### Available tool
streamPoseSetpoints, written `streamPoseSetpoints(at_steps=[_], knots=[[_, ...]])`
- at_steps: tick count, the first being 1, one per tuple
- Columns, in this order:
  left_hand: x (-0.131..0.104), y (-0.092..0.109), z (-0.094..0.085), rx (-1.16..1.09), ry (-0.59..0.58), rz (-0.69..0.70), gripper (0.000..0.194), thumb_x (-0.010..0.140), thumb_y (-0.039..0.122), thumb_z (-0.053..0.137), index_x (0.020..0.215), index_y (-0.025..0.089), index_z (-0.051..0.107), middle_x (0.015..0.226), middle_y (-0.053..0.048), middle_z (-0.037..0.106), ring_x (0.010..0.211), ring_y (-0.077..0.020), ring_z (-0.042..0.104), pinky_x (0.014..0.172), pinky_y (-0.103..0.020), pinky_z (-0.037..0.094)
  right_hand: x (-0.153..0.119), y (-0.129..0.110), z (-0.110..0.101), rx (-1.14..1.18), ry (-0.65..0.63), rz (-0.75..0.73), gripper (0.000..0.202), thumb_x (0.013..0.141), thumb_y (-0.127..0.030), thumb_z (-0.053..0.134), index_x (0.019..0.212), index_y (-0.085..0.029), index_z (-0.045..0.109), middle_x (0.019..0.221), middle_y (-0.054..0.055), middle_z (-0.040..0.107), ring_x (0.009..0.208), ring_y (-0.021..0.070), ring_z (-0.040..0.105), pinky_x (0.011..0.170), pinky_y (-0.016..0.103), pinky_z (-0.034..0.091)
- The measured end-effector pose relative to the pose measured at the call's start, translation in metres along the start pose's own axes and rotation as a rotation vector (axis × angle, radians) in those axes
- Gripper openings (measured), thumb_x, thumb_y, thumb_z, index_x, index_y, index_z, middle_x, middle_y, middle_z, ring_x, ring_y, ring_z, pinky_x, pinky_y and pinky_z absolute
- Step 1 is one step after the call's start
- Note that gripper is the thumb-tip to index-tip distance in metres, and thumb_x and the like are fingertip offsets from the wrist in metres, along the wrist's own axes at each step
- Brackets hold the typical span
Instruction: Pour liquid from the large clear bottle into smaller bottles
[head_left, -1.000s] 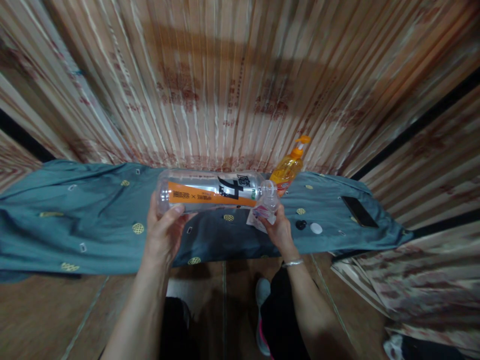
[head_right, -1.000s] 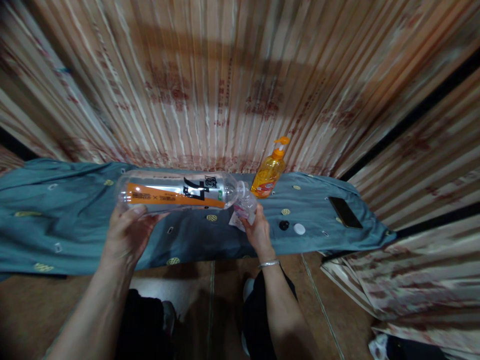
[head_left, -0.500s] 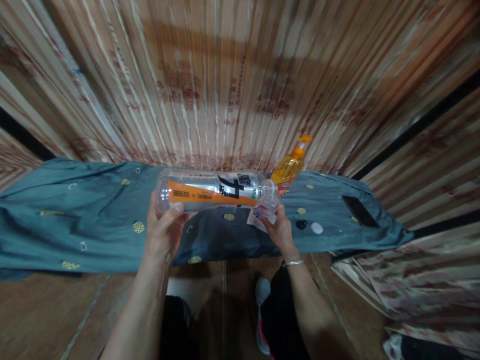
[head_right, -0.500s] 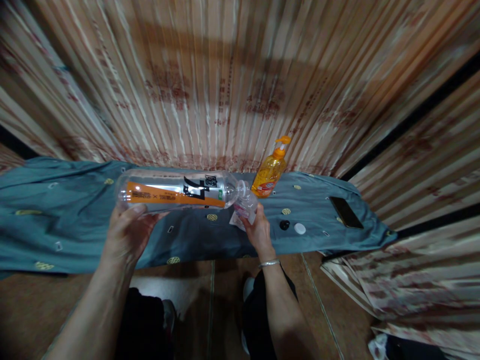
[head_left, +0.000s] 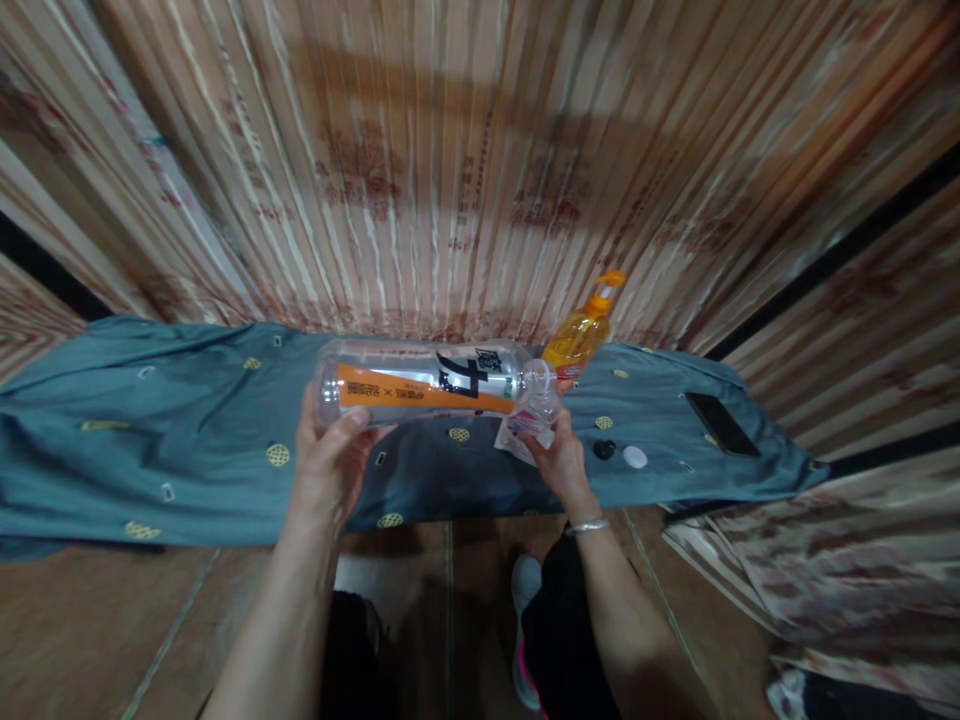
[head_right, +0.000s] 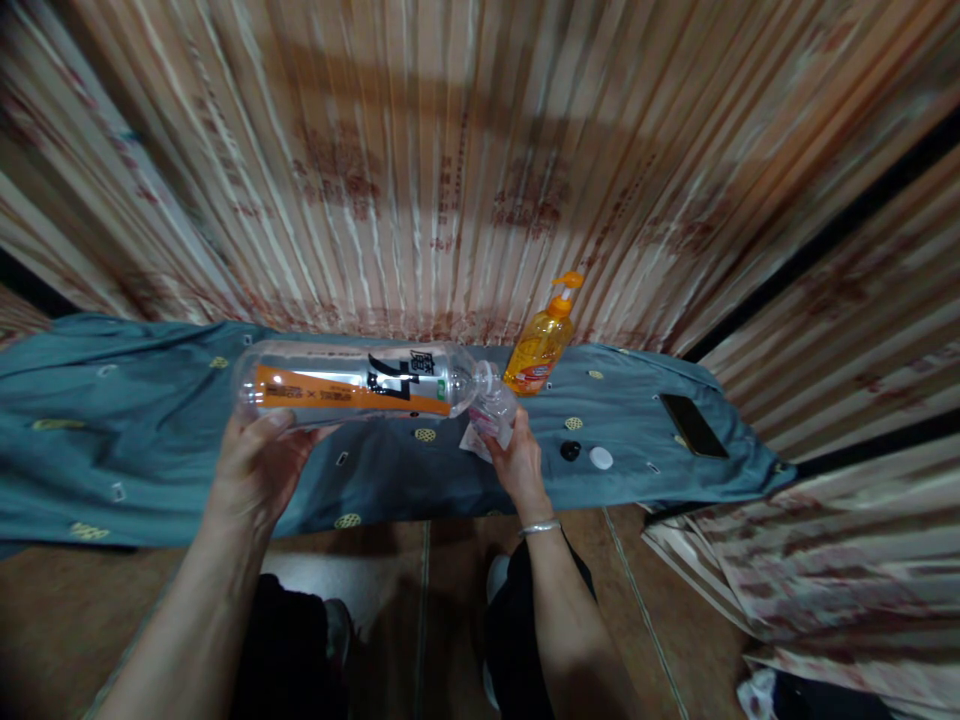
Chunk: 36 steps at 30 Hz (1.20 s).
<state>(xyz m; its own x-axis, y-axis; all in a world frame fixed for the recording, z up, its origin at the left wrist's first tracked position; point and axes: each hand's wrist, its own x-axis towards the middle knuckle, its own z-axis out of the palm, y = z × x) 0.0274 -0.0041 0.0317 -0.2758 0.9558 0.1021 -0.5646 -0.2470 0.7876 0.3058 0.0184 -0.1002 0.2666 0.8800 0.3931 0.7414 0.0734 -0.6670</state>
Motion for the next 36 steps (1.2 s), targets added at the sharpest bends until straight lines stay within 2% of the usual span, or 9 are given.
streamPoseSetpoints(at_steps=[29, 36], knots=[[0.0004, -0.0013, -0.0018, 0.009, 0.003, 0.005, 0.056, 0.052, 0.025, 0.090, 0.102, 0.024, 0.065, 0.091, -0.001, 0.072, 0.089, -0.0271, 0.073, 0.074, -0.038, 0.061, -0.0005, -0.0015, 0.0000, -0.004, 0.005, 0.019, 0.051, 0.081, -0.048, 0.063, 0.123, -0.021, 0.052, 0.106, 0.013, 0.077, 0.092, 0.0334, 0.076, 0.073, 0.040, 0.058], [0.0008, -0.0012, -0.0026, 0.010, 0.022, 0.004, 0.056, 0.052, 0.025, 0.090, 0.102, 0.023, 0.065, 0.090, -0.001, 0.074, 0.085, -0.0260, 0.073, 0.072, -0.037, 0.061, -0.0009, -0.0007, 0.0001, -0.003, 0.002, 0.004, 0.053, 0.082, -0.050, 0.062, 0.124, -0.020, 0.051, 0.107, 0.014, 0.077, 0.093, 0.0334, 0.075, 0.074, 0.041, 0.059]])
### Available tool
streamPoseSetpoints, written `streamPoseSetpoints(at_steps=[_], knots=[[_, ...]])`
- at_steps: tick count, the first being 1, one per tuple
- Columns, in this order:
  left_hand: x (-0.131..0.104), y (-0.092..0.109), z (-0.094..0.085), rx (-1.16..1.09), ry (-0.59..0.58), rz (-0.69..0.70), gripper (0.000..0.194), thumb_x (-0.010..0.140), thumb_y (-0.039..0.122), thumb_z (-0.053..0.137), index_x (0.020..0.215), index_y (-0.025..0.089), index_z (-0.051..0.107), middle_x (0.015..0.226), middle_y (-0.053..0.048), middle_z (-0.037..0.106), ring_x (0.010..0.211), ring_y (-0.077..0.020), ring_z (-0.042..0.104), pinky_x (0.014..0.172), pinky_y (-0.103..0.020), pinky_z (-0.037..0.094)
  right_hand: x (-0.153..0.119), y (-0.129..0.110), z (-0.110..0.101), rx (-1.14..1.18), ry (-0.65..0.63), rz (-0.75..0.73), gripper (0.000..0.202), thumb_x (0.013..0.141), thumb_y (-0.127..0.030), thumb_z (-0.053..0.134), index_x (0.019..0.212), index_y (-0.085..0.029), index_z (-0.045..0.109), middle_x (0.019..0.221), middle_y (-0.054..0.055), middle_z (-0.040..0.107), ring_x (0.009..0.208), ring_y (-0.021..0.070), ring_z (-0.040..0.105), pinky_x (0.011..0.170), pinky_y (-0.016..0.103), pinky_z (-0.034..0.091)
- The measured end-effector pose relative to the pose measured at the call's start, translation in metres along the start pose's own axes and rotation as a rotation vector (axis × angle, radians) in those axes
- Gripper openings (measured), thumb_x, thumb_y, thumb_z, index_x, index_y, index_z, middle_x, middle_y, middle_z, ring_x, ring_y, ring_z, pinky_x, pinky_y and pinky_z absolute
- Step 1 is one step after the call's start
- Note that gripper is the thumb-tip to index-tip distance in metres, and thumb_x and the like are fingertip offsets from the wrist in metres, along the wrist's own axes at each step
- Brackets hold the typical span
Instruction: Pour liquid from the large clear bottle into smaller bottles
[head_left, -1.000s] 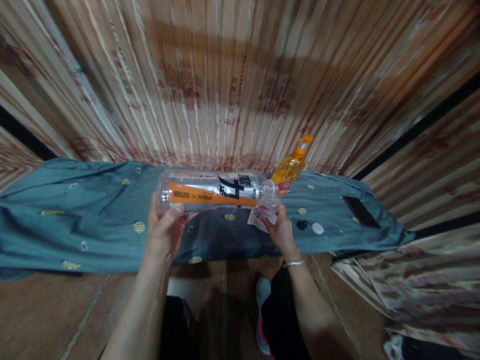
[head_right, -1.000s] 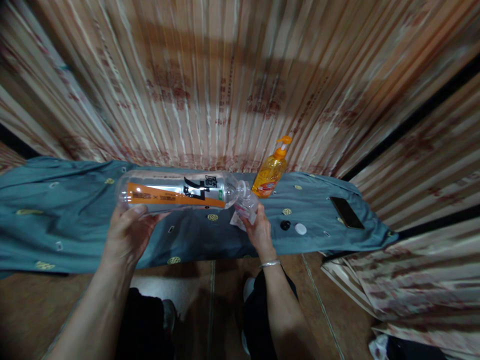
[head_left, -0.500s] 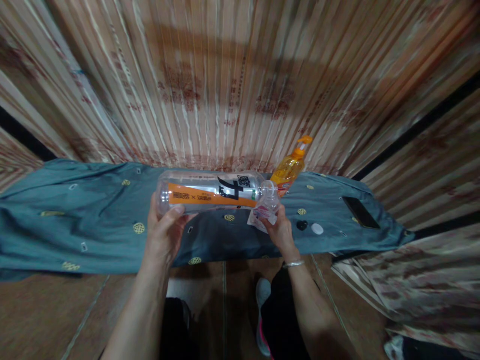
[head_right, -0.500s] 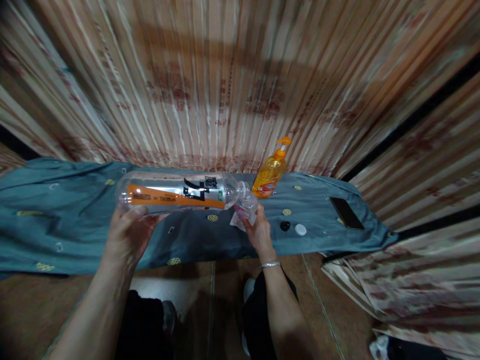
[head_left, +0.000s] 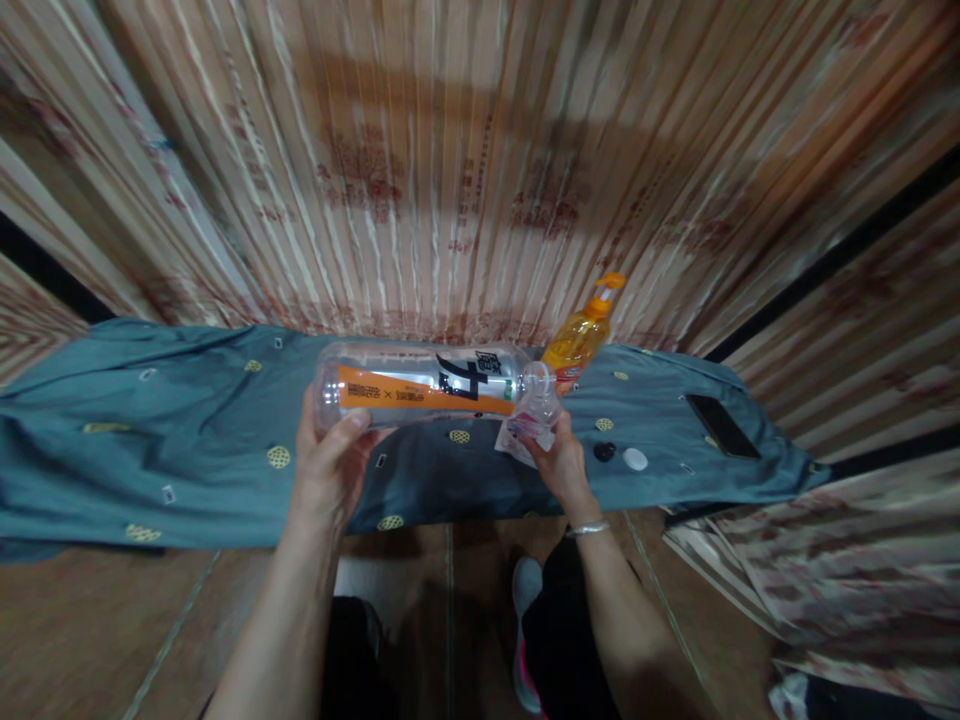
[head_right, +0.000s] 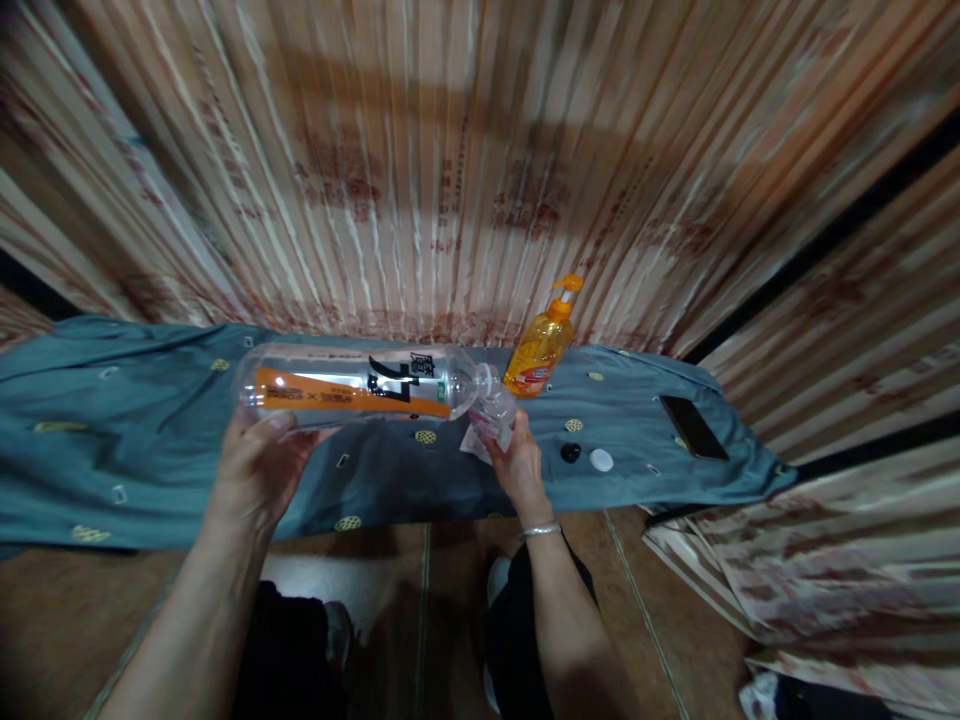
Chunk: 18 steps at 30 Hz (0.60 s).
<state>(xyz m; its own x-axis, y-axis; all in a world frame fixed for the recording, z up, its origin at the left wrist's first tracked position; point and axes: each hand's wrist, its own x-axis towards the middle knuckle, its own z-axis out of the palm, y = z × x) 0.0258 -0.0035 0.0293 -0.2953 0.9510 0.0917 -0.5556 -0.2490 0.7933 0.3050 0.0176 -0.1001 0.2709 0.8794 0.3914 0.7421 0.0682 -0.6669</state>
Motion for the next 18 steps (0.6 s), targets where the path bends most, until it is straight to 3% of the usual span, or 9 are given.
streamPoseSetpoints(at_steps=[6, 18], knots=[[0.0004, -0.0001, -0.0006, 0.010, -0.011, -0.002, 0.052, 0.055, 0.025, 0.089, 0.102, 0.025, 0.065, 0.092, 0.000, 0.074, 0.088, -0.0263, 0.073, 0.074, -0.038, 0.061, -0.0005, -0.0013, -0.0007, 0.000, 0.001, 0.005, 0.050, 0.082, -0.045, 0.062, 0.124, -0.022, 0.051, 0.107, 0.013, 0.077, 0.093, 0.0329, 0.075, 0.074, 0.040, 0.058], [0.0009, -0.0010, -0.0007, 0.013, 0.022, -0.015, 0.054, 0.053, 0.027, 0.090, 0.100, 0.022, 0.066, 0.093, -0.002, 0.074, 0.078, -0.0220, 0.071, 0.076, -0.040, 0.062, -0.0011, 0.0002, 0.0008, -0.006, -0.022, 0.018, 0.056, 0.082, -0.050, 0.060, 0.127, -0.018, 0.051, 0.108, 0.015, 0.077, 0.091, 0.0338, 0.076, 0.072, 0.040, 0.059]])
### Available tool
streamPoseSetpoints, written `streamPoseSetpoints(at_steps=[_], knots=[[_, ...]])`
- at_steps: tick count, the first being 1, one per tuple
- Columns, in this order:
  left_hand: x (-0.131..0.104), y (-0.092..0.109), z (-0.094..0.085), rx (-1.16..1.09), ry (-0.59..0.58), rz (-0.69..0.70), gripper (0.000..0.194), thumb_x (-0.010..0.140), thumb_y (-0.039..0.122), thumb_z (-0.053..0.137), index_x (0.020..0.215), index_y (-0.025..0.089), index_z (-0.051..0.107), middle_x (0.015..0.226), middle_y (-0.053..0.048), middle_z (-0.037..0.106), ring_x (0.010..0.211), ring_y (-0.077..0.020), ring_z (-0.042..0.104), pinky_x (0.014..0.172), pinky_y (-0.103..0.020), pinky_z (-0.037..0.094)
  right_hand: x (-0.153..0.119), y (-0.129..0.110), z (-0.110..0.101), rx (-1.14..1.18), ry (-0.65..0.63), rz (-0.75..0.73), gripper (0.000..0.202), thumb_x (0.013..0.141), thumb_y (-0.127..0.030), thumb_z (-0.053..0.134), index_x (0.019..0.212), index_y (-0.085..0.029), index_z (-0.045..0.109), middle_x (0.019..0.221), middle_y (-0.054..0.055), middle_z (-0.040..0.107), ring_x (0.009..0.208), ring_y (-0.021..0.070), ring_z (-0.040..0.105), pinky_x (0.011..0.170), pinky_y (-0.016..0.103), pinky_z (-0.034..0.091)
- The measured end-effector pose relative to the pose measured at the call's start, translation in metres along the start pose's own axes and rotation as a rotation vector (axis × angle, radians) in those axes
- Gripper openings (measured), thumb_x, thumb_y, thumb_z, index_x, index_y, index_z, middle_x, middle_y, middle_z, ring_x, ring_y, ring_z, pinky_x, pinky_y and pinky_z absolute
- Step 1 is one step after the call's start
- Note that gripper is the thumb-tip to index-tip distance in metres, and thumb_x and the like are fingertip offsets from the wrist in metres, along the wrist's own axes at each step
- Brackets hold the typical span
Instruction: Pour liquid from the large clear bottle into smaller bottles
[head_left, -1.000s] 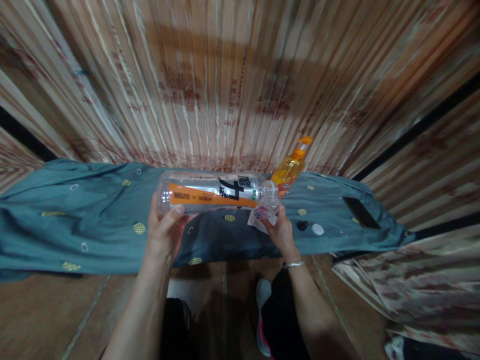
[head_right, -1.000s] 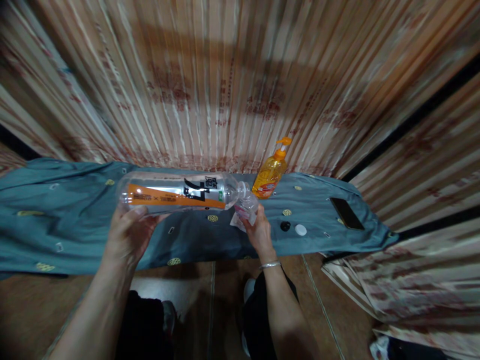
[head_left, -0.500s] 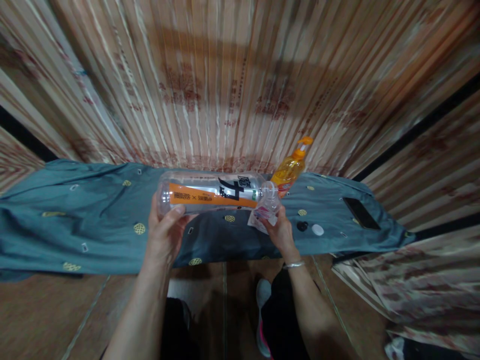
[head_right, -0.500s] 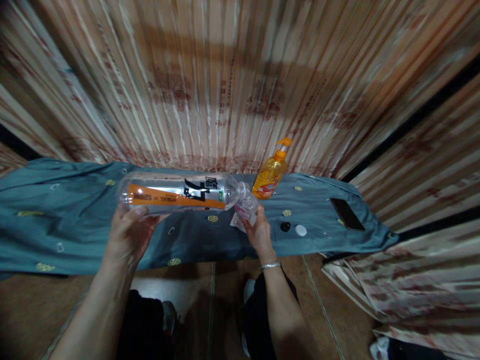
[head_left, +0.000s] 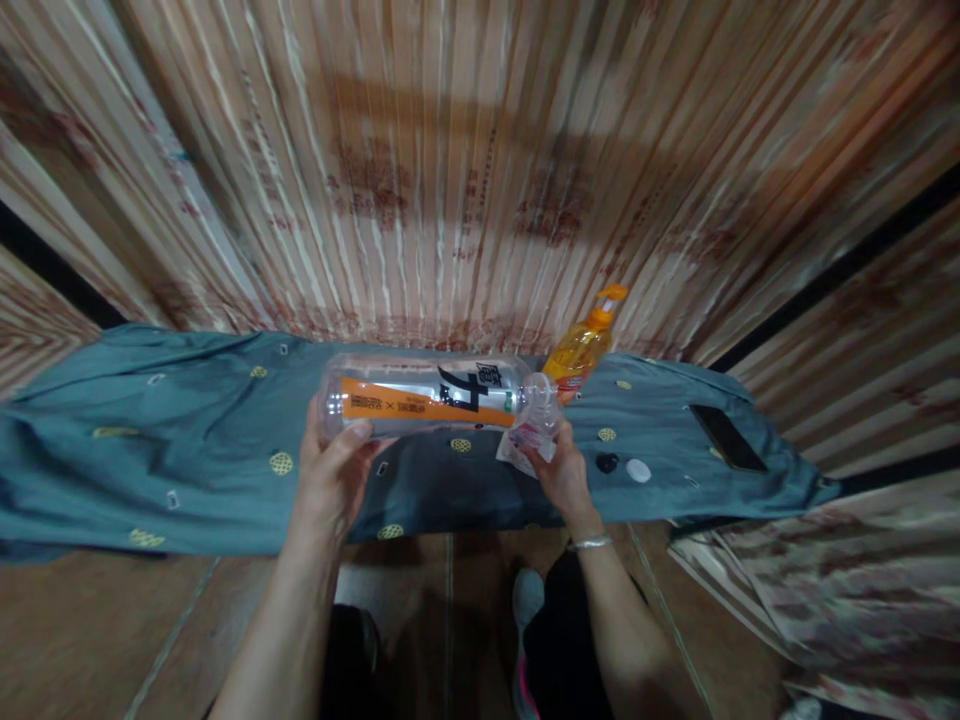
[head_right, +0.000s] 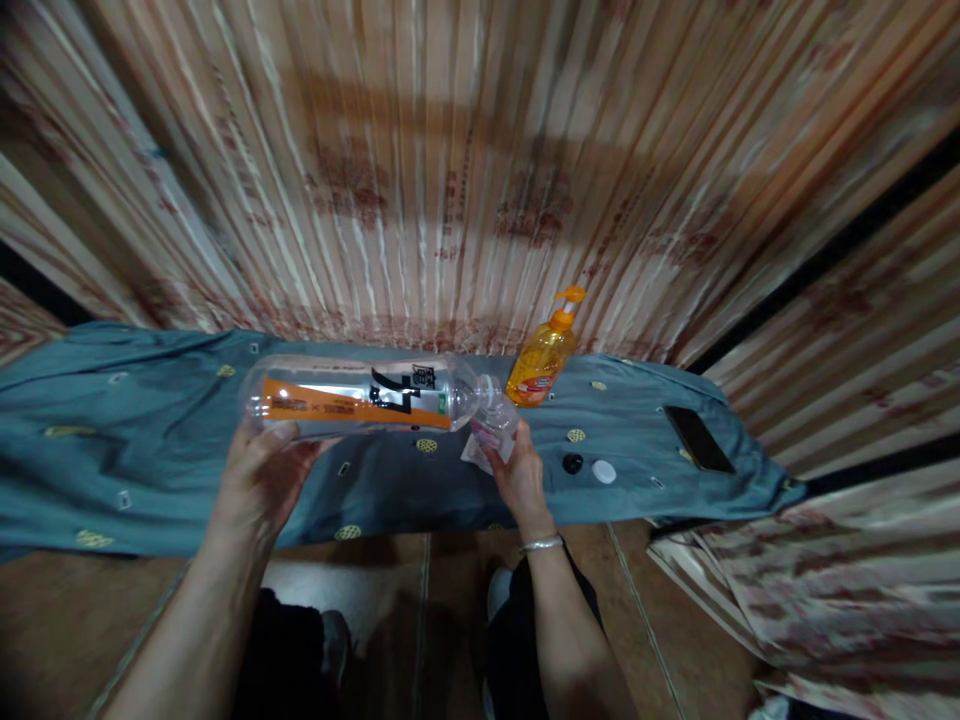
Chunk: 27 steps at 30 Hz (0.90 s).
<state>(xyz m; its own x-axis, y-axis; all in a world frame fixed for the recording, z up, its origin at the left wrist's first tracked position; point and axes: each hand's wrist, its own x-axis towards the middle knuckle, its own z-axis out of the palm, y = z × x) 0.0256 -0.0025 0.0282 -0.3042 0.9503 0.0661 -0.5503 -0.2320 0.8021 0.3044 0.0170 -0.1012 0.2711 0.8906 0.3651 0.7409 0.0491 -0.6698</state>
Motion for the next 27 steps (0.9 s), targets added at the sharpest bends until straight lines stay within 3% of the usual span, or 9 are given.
streamPoseSetpoints(at_steps=[8, 15, 27], knots=[[0.000, 0.003, -0.006, 0.029, 0.024, -0.032, 0.055, 0.051, 0.027, 0.091, 0.100, 0.023, 0.067, 0.093, -0.002, 0.074, 0.082, -0.0242, 0.071, 0.078, -0.044, 0.063, -0.001, 0.003, 0.003, 0.012, 0.023, -0.059, 0.060, 0.088, -0.057, 0.054, 0.132, -0.015, 0.050, 0.108, 0.018, 0.077, 0.097, 0.0344, 0.075, 0.075, 0.041, 0.059], [0.000, 0.002, -0.008, 0.029, 0.040, -0.059, 0.061, 0.050, 0.029, 0.092, 0.105, 0.024, 0.066, 0.094, -0.002, 0.075, 0.089, -0.0299, 0.073, 0.084, -0.053, 0.062, -0.001, 0.001, 0.003, 0.001, 0.022, -0.025, 0.058, 0.089, -0.058, 0.054, 0.129, -0.017, 0.053, 0.106, 0.015, 0.077, 0.093, 0.0331, 0.076, 0.073, 0.041, 0.059], [0.000, -0.002, -0.013, 0.086, 0.054, -0.058, 0.058, 0.053, 0.031, 0.092, 0.106, 0.025, 0.068, 0.094, -0.001, 0.074, 0.092, -0.0301, 0.074, 0.085, -0.051, 0.062, -0.003, 0.008, 0.009, 0.005, 0.084, -0.109, 0.056, 0.093, -0.056, 0.055, 0.129, -0.013, 0.052, 0.107, 0.019, 0.075, 0.094, 0.0336, 0.075, 0.076, 0.044, 0.060]])
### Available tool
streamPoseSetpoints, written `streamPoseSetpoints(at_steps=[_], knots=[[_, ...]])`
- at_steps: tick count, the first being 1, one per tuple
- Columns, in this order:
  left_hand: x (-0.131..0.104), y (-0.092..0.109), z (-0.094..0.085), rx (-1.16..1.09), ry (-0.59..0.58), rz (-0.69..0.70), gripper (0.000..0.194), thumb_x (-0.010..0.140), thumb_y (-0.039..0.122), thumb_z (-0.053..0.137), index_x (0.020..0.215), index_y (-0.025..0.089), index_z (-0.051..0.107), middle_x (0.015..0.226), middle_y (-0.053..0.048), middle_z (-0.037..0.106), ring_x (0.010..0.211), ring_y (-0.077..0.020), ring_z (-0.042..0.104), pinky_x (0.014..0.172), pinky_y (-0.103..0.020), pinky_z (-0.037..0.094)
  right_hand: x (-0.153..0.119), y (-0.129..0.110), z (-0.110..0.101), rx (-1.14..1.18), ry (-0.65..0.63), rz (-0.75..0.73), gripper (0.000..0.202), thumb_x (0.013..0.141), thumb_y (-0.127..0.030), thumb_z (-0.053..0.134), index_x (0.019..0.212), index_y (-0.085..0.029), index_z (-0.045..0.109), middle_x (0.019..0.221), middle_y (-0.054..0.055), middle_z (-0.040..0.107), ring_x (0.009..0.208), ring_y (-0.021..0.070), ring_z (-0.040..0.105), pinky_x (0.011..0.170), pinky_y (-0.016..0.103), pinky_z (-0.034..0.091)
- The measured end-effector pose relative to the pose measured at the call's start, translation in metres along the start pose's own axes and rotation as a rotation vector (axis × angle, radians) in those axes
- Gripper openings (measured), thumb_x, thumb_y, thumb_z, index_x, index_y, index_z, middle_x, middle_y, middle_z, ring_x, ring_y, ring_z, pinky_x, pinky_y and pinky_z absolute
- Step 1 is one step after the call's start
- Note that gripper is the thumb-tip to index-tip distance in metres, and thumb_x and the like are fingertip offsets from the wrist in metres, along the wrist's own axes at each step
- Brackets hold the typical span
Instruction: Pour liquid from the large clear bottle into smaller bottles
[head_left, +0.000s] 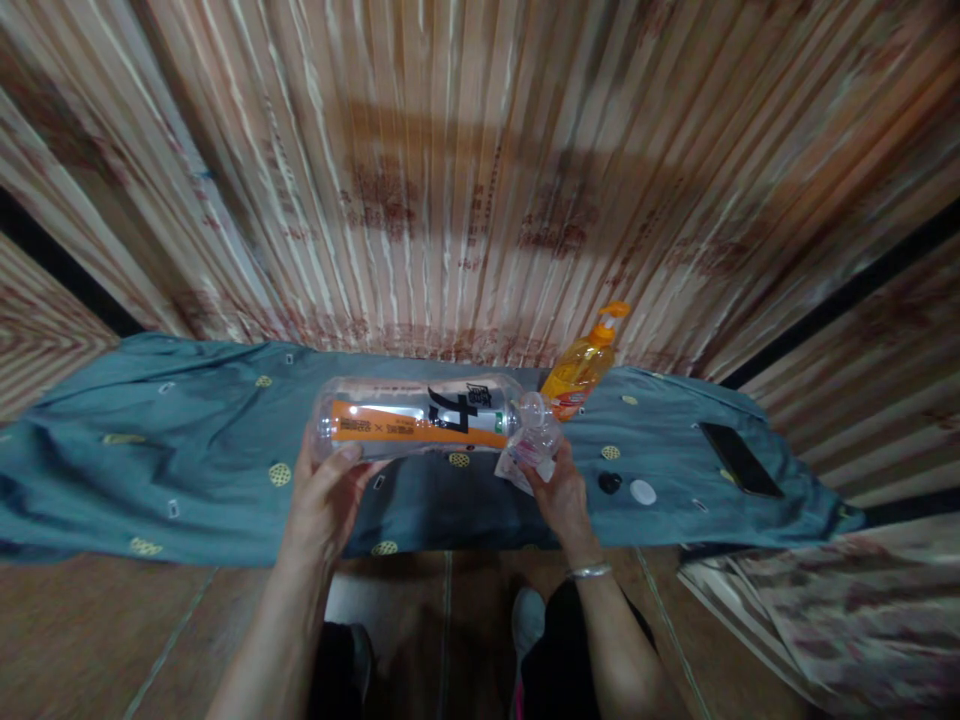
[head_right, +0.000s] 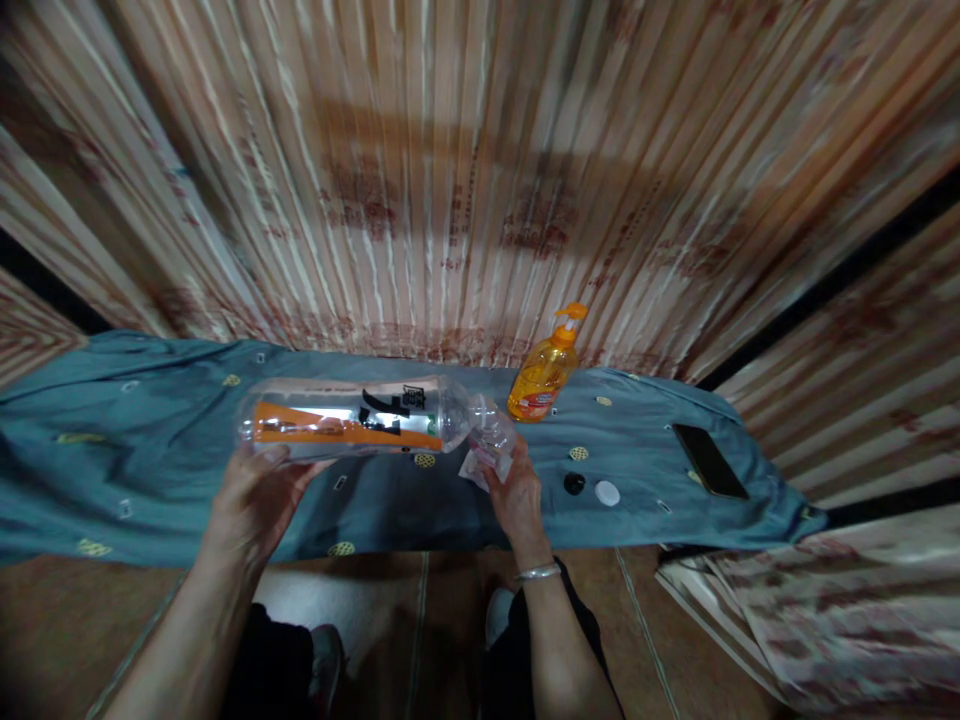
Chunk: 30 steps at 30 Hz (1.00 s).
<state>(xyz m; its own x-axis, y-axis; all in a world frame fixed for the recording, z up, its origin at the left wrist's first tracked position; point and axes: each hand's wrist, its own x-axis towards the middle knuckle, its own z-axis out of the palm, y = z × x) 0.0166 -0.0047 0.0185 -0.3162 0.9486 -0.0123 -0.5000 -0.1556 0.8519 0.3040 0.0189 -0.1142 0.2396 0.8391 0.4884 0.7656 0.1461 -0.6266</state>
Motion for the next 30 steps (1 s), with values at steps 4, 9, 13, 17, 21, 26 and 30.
streamPoseSetpoints(at_steps=[4, 9, 13, 17, 21, 26, 30], knots=[[-0.0008, -0.0019, 0.0005, -0.003, 0.028, 0.010, 0.059, 0.051, 0.033, 0.092, 0.105, 0.025, 0.069, 0.095, -0.001, 0.074, 0.090, -0.0304, 0.074, 0.085, -0.053, 0.062, -0.0023, 0.0008, 0.0010, 0.001, -0.004, 0.008, 0.061, 0.095, -0.059, 0.052, 0.132, -0.010, 0.051, 0.107, 0.023, 0.075, 0.093, 0.0354, 0.075, 0.076, 0.047, 0.060], [-0.0043, -0.0004, 0.0020, 0.017, 0.014, 0.010, 0.062, 0.054, 0.034, 0.091, 0.111, 0.025, 0.068, 0.097, -0.003, 0.073, 0.097, -0.0333, 0.073, 0.085, -0.054, 0.062, -0.0043, 0.0004, 0.0006, -0.030, -0.017, 0.037, 0.068, 0.095, -0.065, 0.047, 0.133, -0.008, 0.049, 0.108, 0.024, 0.075, 0.093, 0.0358, 0.075, 0.076, 0.045, 0.060], [-0.0065, 0.0000, 0.0035, 0.027, 0.018, 0.005, 0.063, 0.057, 0.034, 0.089, 0.115, 0.025, 0.066, 0.099, -0.003, 0.073, 0.099, -0.0340, 0.073, 0.085, -0.054, 0.061, -0.0049, 0.0009, 0.0003, -0.037, -0.030, 0.020, 0.068, 0.096, -0.066, 0.044, 0.132, -0.009, 0.050, 0.108, 0.025, 0.074, 0.095, 0.0353, 0.075, 0.077, 0.044, 0.059], [-0.0056, -0.0018, 0.0036, 0.029, 0.018, 0.014, 0.060, 0.056, 0.036, 0.089, 0.110, 0.024, 0.065, 0.095, -0.002, 0.074, 0.091, -0.0317, 0.074, 0.082, -0.052, 0.062, -0.0052, 0.0013, 0.0016, -0.059, -0.010, 0.034, 0.068, 0.096, -0.068, 0.042, 0.130, -0.009, 0.051, 0.106, 0.024, 0.074, 0.093, 0.0363, 0.075, 0.076, 0.046, 0.059], [-0.0041, -0.0035, 0.0019, 0.031, 0.001, 0.022, 0.061, 0.058, 0.035, 0.089, 0.113, 0.025, 0.064, 0.096, -0.003, 0.074, 0.087, -0.0300, 0.074, 0.080, -0.051, 0.062, -0.0050, 0.0011, 0.0019, -0.049, -0.016, 0.031, 0.068, 0.096, -0.067, 0.042, 0.133, -0.011, 0.049, 0.108, 0.024, 0.074, 0.095, 0.0352, 0.075, 0.078, 0.045, 0.060], [-0.0052, -0.0024, 0.0043, 0.028, 0.006, 0.024, 0.060, 0.059, 0.035, 0.088, 0.113, 0.025, 0.064, 0.096, -0.003, 0.074, 0.091, -0.0317, 0.074, 0.082, -0.052, 0.061, -0.0029, 0.0009, 0.0011, -0.039, -0.028, 0.030, 0.073, 0.094, -0.070, 0.042, 0.134, -0.009, 0.047, 0.110, 0.025, 0.073, 0.100, 0.0369, 0.074, 0.080, 0.048, 0.060], [-0.0066, -0.0010, 0.0085, 0.018, 0.027, 0.019, 0.060, 0.056, 0.035, 0.089, 0.110, 0.025, 0.065, 0.096, -0.003, 0.073, 0.089, -0.0302, 0.074, 0.080, -0.050, 0.062, -0.0014, 0.0006, 0.0011, -0.038, -0.033, 0.039, 0.077, 0.092, -0.072, 0.043, 0.133, -0.007, 0.048, 0.109, 0.027, 0.073, 0.102, 0.0378, 0.074, 0.082, 0.049, 0.060]])
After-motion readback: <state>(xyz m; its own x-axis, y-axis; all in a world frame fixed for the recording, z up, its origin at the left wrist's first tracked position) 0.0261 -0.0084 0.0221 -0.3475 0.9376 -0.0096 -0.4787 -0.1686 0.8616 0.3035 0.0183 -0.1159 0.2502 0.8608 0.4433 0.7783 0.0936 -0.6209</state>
